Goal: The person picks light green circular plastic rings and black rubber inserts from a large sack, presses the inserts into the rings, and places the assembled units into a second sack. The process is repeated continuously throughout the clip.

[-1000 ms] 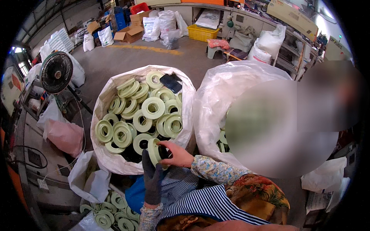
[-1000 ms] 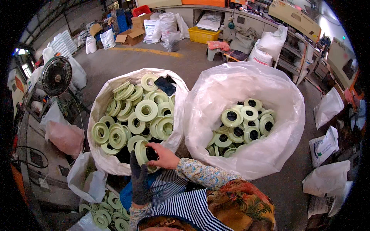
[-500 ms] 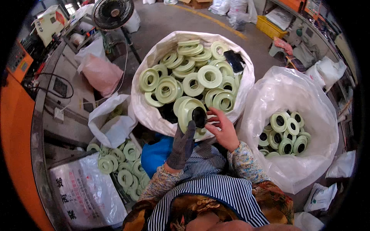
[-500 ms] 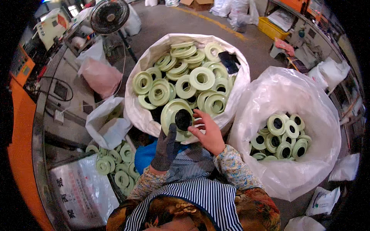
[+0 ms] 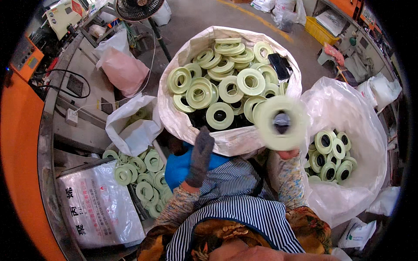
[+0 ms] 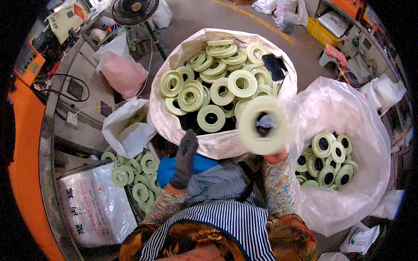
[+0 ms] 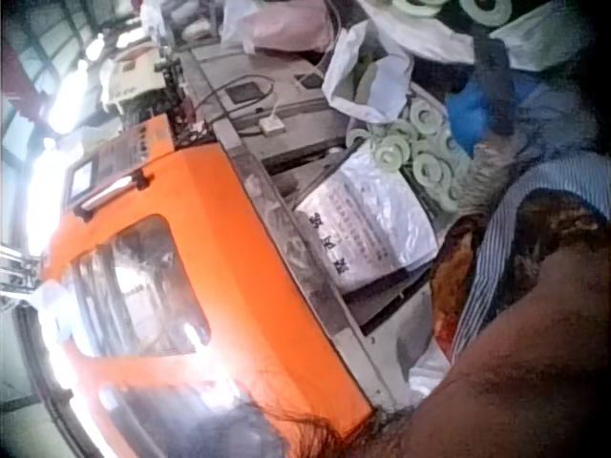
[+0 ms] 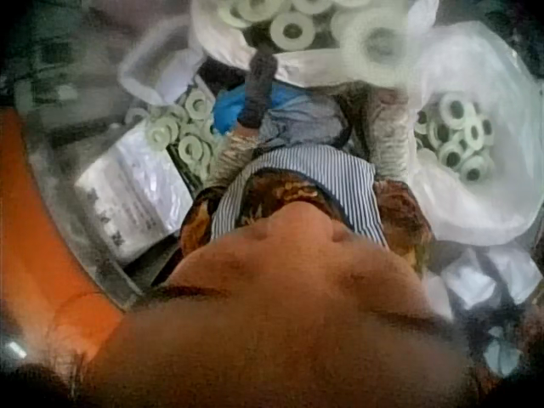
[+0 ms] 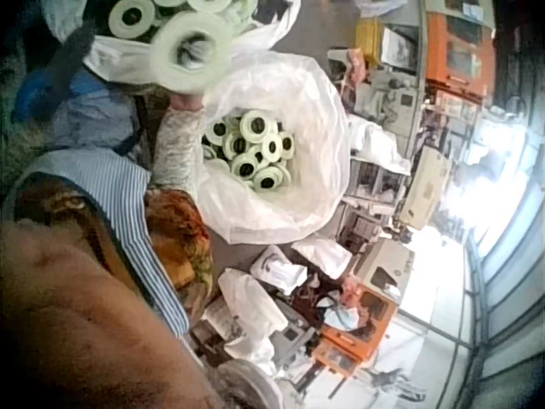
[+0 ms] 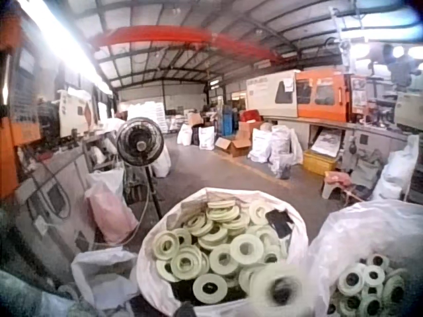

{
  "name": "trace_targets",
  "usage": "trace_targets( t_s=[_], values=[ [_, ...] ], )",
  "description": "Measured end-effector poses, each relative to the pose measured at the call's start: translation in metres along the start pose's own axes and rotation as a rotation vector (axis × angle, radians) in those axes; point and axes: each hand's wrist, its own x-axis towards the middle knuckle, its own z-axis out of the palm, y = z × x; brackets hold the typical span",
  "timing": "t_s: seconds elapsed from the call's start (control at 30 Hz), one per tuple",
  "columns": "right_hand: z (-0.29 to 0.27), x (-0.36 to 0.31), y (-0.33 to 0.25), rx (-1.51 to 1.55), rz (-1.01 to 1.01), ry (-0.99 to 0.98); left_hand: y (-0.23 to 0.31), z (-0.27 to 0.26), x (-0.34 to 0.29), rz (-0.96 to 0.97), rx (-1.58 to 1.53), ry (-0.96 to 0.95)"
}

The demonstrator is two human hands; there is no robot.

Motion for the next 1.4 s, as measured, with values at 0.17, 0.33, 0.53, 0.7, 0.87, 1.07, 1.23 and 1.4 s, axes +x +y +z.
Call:
trace_targets(
  t_s=[0.17, 0.33, 0.53, 0.7, 0.87, 1.07, 1.23, 1.4],
  values=[
    [0.011, 0.026, 0.009, 0.556, 0.244, -0.183, 0.025, 0.004, 0.069, -0.293, -0.338, 0.27],
    [-0.03, 0.058, 0.108, -1.516, 0.232, -0.122, -0.065, 0.02, 0.109, -0.148, 0.361, -0.173],
    [-0.06, 0.092, 0.164, -2.363, 0.438, -0.454, -0.098, 0.068, 0.12, -0.041, 1.271, -0.423],
    [-0.064, 0.097, 0.176, -2.421, 0.499, -0.55, -0.107, 0.054, 0.125, 0.043, 1.519, -0.458],
    [-0.048, 0.1, 0.142, -2.324, 0.227, -0.399, -0.053, 0.015, 0.126, -0.278, 0.714, -0.095],
    [0.046, 0.05, 0.12, -1.682, -0.332, -0.18, -0.04, -0.011, 0.061, -0.026, -0.081, -0.088],
    [0.071, 0.026, 0.106, -1.709, -0.486, -0.421, 0.01, -0.017, 0.034, 0.337, 0.451, 0.058],
    [0.088, 0.018, 0.075, -1.811, -0.414, -0.543, 0.022, -0.026, 0.026, 0.289, 0.268, -0.053]
  ],
)
